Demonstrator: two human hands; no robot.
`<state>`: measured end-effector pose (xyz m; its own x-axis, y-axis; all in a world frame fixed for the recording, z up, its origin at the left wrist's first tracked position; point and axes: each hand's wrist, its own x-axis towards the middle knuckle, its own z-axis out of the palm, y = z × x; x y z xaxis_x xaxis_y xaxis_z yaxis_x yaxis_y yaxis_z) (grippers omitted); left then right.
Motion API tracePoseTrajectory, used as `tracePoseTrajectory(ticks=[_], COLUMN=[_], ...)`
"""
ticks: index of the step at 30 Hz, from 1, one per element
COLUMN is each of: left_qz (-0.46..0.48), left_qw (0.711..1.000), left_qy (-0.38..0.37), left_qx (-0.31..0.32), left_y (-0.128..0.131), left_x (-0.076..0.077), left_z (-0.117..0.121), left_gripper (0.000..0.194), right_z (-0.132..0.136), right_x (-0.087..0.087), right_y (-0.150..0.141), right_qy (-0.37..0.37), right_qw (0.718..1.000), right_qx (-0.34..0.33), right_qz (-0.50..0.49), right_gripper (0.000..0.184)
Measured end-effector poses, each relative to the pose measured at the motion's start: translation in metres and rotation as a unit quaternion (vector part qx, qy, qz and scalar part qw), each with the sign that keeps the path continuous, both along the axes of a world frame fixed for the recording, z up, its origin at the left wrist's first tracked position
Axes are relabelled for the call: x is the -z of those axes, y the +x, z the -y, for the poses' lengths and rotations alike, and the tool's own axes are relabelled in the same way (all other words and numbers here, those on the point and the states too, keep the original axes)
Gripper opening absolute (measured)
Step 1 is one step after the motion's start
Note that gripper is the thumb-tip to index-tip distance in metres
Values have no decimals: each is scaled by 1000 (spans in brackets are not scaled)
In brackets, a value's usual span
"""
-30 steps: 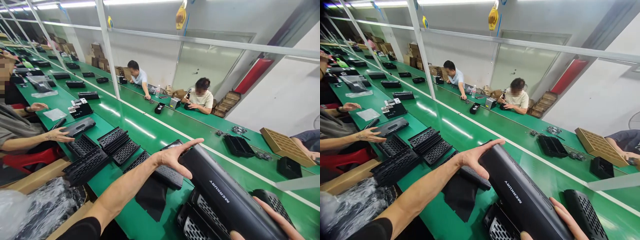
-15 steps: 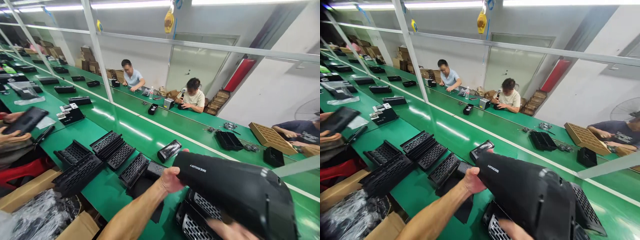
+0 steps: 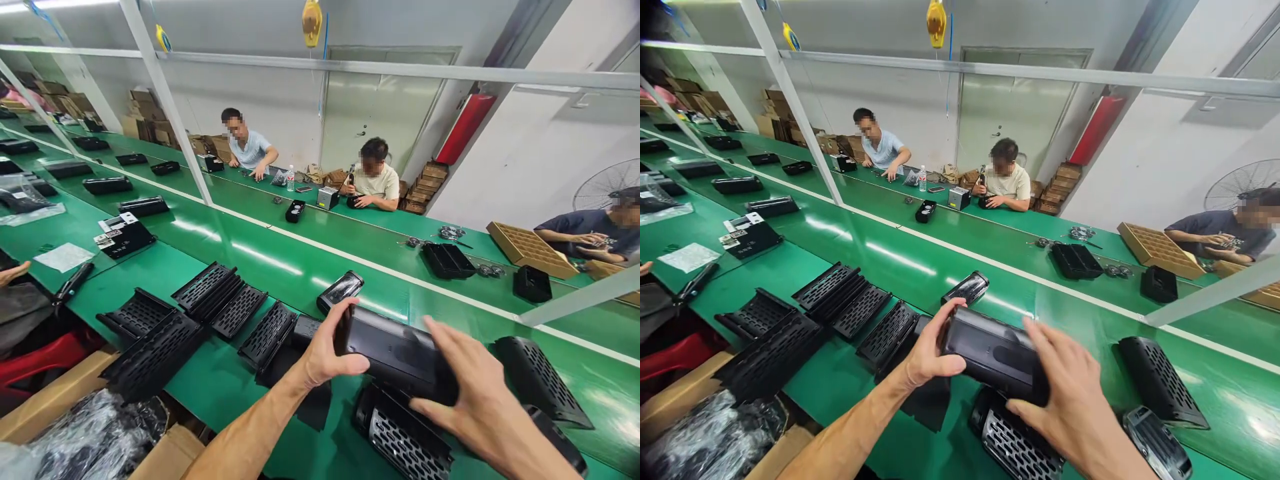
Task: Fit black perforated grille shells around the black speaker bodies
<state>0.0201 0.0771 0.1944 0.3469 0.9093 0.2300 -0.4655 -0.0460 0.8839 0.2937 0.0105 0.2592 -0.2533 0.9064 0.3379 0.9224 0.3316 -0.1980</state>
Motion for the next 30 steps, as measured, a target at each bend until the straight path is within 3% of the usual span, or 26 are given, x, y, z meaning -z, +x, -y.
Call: tracePoseTrajectory(ticks=[2, 5, 8, 12, 18, 22, 26, 30], left_qz=[16, 47, 48, 45, 56, 61, 45, 19], left_qw=[1000, 999, 999, 999, 996, 996, 998, 999], left_qy=[-2, -8, -14, -19, -42, -36, -13, -24], left_qx=[4, 9, 18, 23, 48, 60, 39, 32], left_y=[-5, -11, -10, -6, -2, -3, -4, -4], left_x=[4, 4, -1, 0, 20, 16, 10, 17], left_z=[-2, -5, -6, -6, -10, -11, -11, -13], left_gripper=[102, 99, 98, 95, 88, 85, 88, 88], right_z=[8, 17, 23, 27, 33, 37, 39, 34], right_x=[5, 14, 21, 24, 11, 6, 12, 22], right_y=[12, 19, 13, 3, -3, -7, -8, -8], right_qy=[-60, -153, -156, -131, -167, -155, -133, -132], right_qw=[989, 932, 891, 877, 876, 876, 869, 869], right_qx=[42, 93, 102, 124, 142, 145, 147, 147], right_qz=[-129, -316, -413, -446, -430, -433, -453, -453], right_gripper=[109, 99, 93, 92, 91, 83, 79, 79])
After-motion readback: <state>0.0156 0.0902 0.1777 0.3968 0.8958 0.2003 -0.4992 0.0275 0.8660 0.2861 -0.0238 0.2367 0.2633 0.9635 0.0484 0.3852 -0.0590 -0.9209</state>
